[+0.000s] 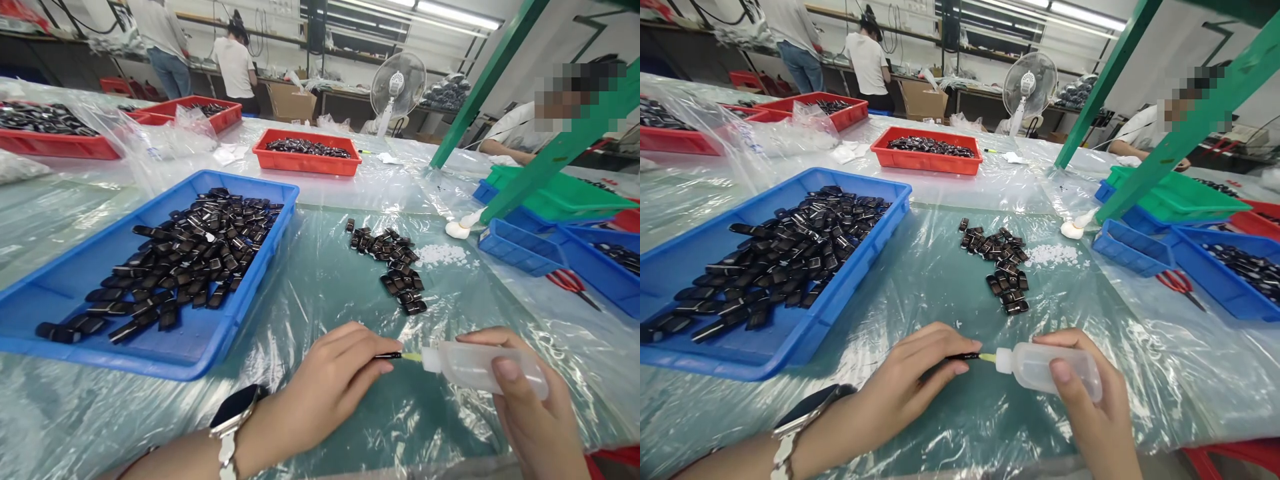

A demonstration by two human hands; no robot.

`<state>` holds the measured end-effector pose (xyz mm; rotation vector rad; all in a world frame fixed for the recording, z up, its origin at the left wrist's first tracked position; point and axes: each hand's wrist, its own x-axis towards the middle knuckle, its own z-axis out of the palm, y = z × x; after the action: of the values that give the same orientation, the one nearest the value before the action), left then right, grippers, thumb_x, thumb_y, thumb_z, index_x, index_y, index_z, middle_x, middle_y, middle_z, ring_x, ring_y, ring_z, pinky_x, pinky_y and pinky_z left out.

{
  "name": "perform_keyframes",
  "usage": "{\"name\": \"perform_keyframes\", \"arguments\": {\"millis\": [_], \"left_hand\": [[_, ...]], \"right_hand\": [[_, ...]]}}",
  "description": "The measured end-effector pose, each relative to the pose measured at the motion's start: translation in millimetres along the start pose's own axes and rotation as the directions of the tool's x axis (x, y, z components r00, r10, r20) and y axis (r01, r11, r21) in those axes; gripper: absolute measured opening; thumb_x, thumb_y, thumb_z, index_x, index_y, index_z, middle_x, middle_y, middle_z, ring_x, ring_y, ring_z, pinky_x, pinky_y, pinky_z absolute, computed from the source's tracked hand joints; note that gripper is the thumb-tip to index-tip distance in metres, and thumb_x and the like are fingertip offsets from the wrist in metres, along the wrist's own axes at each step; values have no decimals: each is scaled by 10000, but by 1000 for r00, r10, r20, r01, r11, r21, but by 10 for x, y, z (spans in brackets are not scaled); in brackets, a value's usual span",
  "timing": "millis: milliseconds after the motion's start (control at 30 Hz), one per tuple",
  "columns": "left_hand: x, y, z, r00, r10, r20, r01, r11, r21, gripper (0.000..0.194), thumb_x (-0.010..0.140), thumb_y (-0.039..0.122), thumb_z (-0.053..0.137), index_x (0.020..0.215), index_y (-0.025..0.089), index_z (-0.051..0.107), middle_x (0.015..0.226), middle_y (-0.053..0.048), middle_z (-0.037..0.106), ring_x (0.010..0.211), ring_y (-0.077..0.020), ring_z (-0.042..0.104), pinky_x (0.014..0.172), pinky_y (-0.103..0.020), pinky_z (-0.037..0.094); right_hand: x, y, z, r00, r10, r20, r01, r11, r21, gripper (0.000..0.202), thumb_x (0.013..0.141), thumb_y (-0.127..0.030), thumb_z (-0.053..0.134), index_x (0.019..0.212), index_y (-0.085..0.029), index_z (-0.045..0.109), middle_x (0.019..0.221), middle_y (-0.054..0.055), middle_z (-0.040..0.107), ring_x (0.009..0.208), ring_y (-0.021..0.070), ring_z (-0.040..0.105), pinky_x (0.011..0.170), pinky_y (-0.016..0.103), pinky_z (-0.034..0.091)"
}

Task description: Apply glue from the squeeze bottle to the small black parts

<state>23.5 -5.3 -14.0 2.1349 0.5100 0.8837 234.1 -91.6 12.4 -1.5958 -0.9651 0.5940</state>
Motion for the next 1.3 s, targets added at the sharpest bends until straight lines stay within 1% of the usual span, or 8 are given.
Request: {"name": "perform_keyframes", "arguments": {"millis": [167, 367, 600, 700, 833, 1067, 1200, 1300], "left_hand": [[4, -3, 9, 999, 27, -44, -28, 999, -20, 195, 997, 186, 579, 1187, 215, 612, 1091, -31, 707, 1029, -179, 625, 882, -310, 515], [-2, 33, -17, 999, -3, -32, 3, 1000, -2, 244, 980, 168, 605, 1217, 219, 580, 1095, -32, 678, 1019, -178, 607, 863, -313, 506], [-11, 22, -4, 999, 10, -36, -10, 1000, 15, 208, 994, 179, 583, 1195, 229, 564, 1094, -32, 664, 1012, -180, 590, 869, -316, 491], [-9, 11, 1, 999, 31, -37, -30, 999, 33, 195, 993, 169, 585, 1180, 220, 562, 1093, -29, 656, 1018, -175, 580, 883, -311, 476], [-9, 15, 1, 999, 32, -28, -31, 999, 45, 184, 988, 156, 592, 1161, 211, 559, 1097, -25, 648, 1031, -167, 573, 906, -302, 457], [-24, 35, -1, 1000, 21, -21, -20, 999, 45, 160, 990, 154, 587, 1138, 208, 558, 1083, -23, 641, 1008, -164, 577, 874, -298, 460], [-24, 32, -4, 1000, 22, -16, -21, 998, 51, 151, 991, 159, 586, 1133, 204, 561, 1088, -27, 640, 1011, -165, 579, 872, -296, 462], [-23, 32, -3, 1000, 12, -13, -11, 999, 51, 147, 994, 169, 581, 1134, 208, 563, 1095, -29, 638, 1017, -168, 580, 867, -296, 466]], "right_hand": [[-67, -3, 14, 999, 33, -43, -32, 999, 24, 437, 732, -679, 693, 818, -251, 705, 759, 48, 607, 642, 206, 522, 494, 290, 346], [-85, 14, 23, 998, 53, -28, -52, 998, 20, 457, 733, -702, 677, 815, -254, 704, 757, 44, 586, 613, 192, 524, 494, 287, 369], [-30, 214, -62, 996, -71, 48, 70, 997, 14, 399, 825, -632, 624, 852, -243, 705, 746, 58, 606, 563, 189, 537, 436, 274, 373], [-44, 188, -50, 998, -44, 46, 42, 999, 25, 401, 810, -640, 640, 840, -246, 705, 746, 61, 608, 573, 197, 535, 442, 285, 353], [-81, 88, 0, 999, 32, 8, -32, 998, 50, 403, 770, -659, 676, 835, -263, 709, 755, 52, 597, 603, 199, 516, 471, 295, 323], [-109, 45, 34, 998, 59, -26, -59, 998, 15, 503, 721, -741, 657, 803, -246, 683, 733, 39, 552, 594, 197, 509, 488, 300, 352], [-124, 80, 25, 999, 42, -21, -42, 999, 12, 502, 754, -733, 636, 821, -237, 674, 761, 52, 570, 615, 204, 524, 496, 298, 376], [-137, 79, 36, 998, 56, -37, -55, 998, 40, 497, 739, -729, 658, 813, -239, 681, 765, 61, 585, 624, 208, 532, 490, 294, 372]]}}
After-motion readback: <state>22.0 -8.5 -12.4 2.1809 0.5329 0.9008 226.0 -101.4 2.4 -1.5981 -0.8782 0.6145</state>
